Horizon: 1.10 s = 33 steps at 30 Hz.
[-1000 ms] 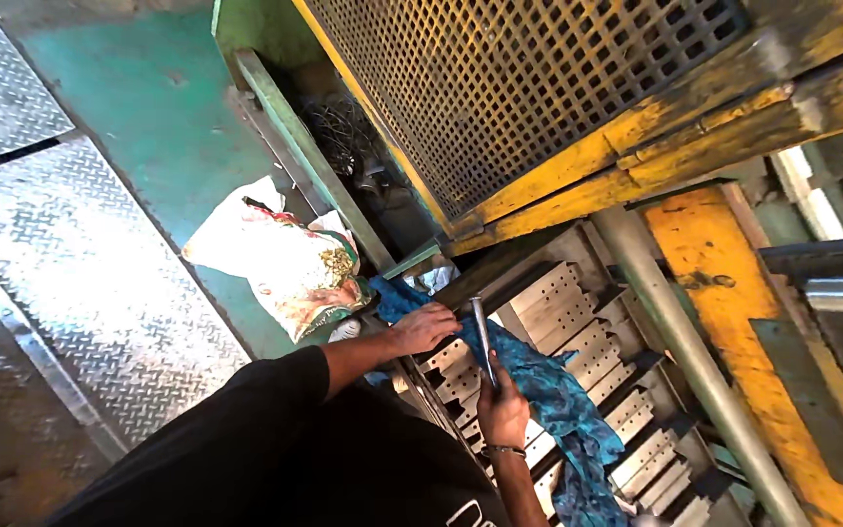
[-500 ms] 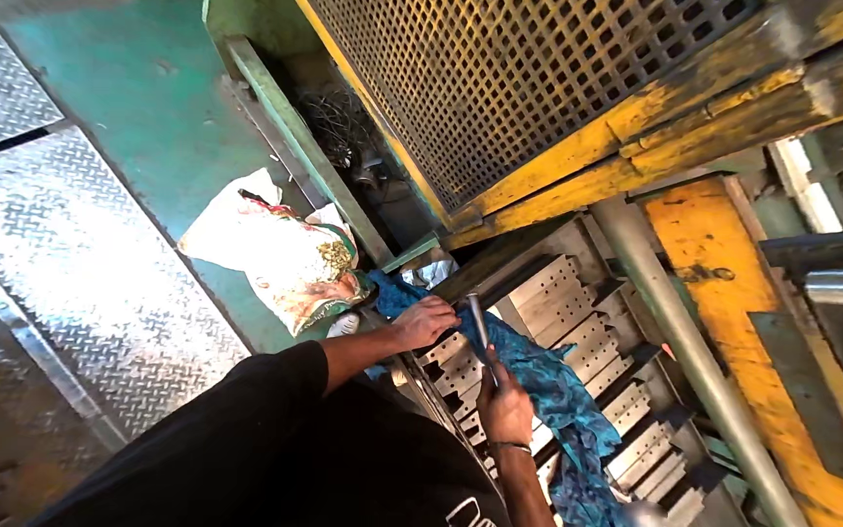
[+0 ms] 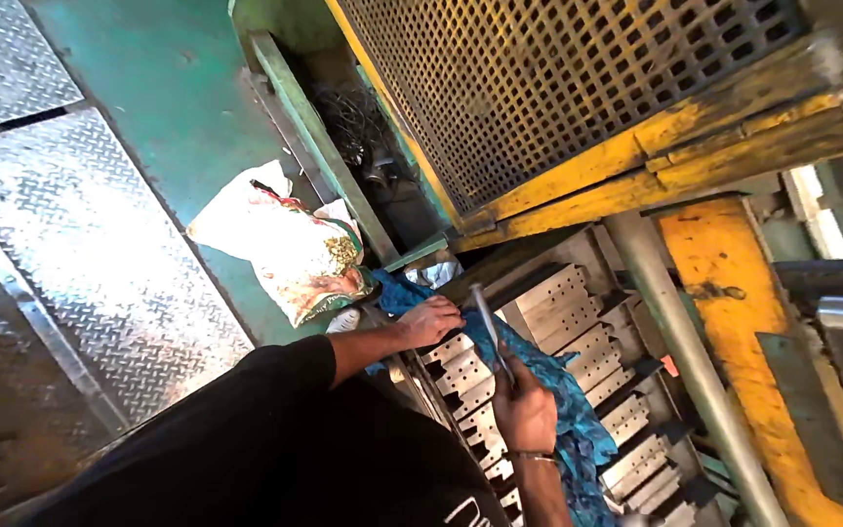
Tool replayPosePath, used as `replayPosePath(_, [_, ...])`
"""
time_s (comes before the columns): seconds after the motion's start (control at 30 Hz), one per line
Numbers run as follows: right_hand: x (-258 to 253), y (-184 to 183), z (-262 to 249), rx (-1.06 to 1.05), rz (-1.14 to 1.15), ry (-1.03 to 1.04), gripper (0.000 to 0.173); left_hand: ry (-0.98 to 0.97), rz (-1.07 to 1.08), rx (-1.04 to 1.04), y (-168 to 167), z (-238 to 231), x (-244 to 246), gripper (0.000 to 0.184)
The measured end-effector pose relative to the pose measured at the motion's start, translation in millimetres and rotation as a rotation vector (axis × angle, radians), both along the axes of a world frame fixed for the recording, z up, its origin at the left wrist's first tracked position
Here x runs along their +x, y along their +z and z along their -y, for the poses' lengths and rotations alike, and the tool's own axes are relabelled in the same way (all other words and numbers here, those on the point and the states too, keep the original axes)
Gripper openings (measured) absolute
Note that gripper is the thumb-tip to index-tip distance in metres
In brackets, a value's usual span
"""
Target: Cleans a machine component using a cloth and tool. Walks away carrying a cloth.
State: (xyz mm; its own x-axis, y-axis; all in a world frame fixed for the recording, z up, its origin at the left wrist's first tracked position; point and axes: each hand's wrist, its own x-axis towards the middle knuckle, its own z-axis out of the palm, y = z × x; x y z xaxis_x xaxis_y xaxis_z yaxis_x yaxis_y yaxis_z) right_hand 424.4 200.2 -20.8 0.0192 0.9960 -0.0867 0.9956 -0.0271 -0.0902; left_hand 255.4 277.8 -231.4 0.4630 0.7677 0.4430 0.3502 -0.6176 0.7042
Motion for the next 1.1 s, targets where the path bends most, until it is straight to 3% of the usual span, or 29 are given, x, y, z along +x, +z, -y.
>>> replayPosePath(0.1, [-4,-9,8,0.282,-0.137,0.127,0.032,0.019,0.038,0.026,-2,-3,1,0.022])
replayPosePath(0.13, [0,-20,14,0.270,-0.094,0.115,0.032,0.018,0.035,0.024,-2,-2,1,0.022])
replayPosePath(0.2, [9,-35,18,0.006,0.095,-0.004,0.038,0.015,0.010,0.016,-1,-2,1,0.022])
replayPosePath(0.27, [13,-32,14,-0.143,0.131,-0.061,0.041,0.008,-0.009,0.000,2,-1,1,0.023])
replayPosePath(0.4, [0,-11,13,0.160,-0.100,0.062,0.034,0.010,-0.001,0.007,2,-1,2,0.022])
replayPosePath(0.47, [-4,-18,16,0.277,-0.133,0.119,0.033,0.022,0.008,0.011,3,-5,0,0.021])
replayPosePath(0.5, [-1,-26,20,0.242,-0.066,0.105,0.034,0.022,0.000,0.003,4,-4,0,0.021])
replayPosePath(0.57, [8,-38,20,-0.027,0.114,-0.027,0.040,0.017,-0.021,-0.004,2,-4,3,0.021])
replayPosePath(0.63, [14,-38,11,-0.144,0.144,-0.076,0.042,0.014,-0.032,-0.006,3,-5,5,0.022])
replayPosePath(0.83, [-7,-18,12,0.276,-0.153,0.127,0.033,0.037,0.001,0.015,7,-7,2,0.019])
replayPosePath(0.9, [-1,-40,24,0.226,-0.073,0.088,0.034,0.036,-0.006,0.003,6,-4,1,0.019])
replayPosePath(0.97, [12,-56,24,0.031,0.038,-0.032,0.038,0.029,-0.024,0.000,5,-4,3,0.019])
replayPosePath(1.03, [10,-46,12,-0.051,0.038,-0.060,0.038,0.030,-0.038,0.005,4,-7,1,0.020])
replayPosePath(1.1, [2,-28,16,-0.001,-0.037,-0.022,0.036,0.025,-0.026,0.006,5,0,-1,0.019])
